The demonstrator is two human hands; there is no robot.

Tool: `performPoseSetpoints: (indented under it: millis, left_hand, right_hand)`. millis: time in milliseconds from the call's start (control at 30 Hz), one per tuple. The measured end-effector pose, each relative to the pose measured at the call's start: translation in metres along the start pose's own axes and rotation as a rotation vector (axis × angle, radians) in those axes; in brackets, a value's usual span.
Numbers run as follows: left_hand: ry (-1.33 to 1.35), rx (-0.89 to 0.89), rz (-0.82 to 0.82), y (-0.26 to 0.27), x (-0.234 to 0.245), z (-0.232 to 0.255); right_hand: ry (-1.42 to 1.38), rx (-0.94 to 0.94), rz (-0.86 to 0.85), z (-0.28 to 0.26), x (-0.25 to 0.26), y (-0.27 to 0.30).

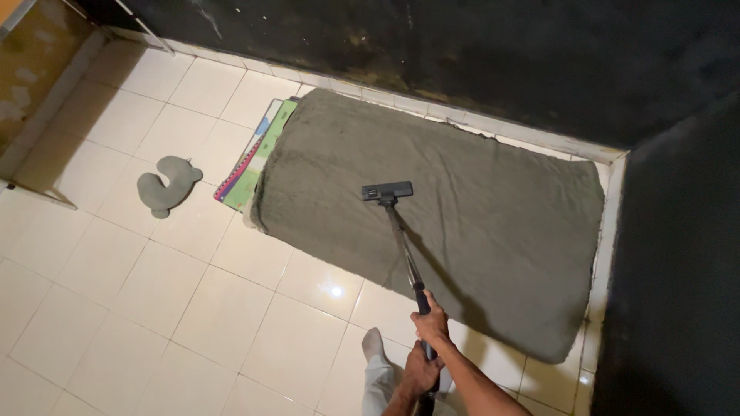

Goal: The person uses a stick vacuum to clean a gray rug laid on a tiled floor. They move the vacuum head back and forth across the rug surface in a repetitive pattern.

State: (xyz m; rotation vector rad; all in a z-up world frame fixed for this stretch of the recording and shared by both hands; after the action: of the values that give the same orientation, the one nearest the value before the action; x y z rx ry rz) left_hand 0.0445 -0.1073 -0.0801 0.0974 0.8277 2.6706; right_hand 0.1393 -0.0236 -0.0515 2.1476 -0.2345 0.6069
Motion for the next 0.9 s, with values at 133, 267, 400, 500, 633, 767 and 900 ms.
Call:
performPoseSetpoints:
  millis: [133,267,400,500,633,767,900]
  left_hand:
    - [-0.047,0.061,0.014,0.002,-0.006,-0.002]
    - [-0.057,0.050,0.028,0.002,-0.008,0.001]
    - [-0.006,-0.018,0.031,0.007,-0.009,0.000]
    - [0.028,-0.040,0.023,0.007,-0.011,0.002]
    - [0.019,0.021,0.040,0.004,-0.010,0.012]
    - [-0.056,0.076,0.101,0.004,-0.010,0.019]
    - [-0.073,0.080,0.160,0.001,-0.007,0.031]
  right_hand:
    - [-0.002,-0.002,-0.011,0.003,0.005,0.004]
    - [-0.011,-0.006,-0.013,0.003,0.007,0.004]
    - [-0.030,-0.006,-0.026,0.005,0.007,0.006]
    - [-0.026,-0.049,-0.041,0.003,0.009,0.009]
    - [-0.031,-0.015,-0.018,-0.001,0.011,0.003]
    - [-0.076,0.030,0.015,-0.001,0.007,0.001]
    - [-0.131,0.079,0.021,-0.012,0.006,-0.003]
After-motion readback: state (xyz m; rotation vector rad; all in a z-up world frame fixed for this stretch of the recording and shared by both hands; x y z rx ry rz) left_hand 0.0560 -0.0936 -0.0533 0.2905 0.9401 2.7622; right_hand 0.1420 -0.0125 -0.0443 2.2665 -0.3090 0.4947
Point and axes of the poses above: each hand's wrist, its own y-axis away from the middle knuckle, its own x-axis out of the back of the hand, z = x × y, the point moved 1 cm from there along -y, towards the middle knuckle, and after that the axes turned 15 degrees about y, right-handed, at the moved point
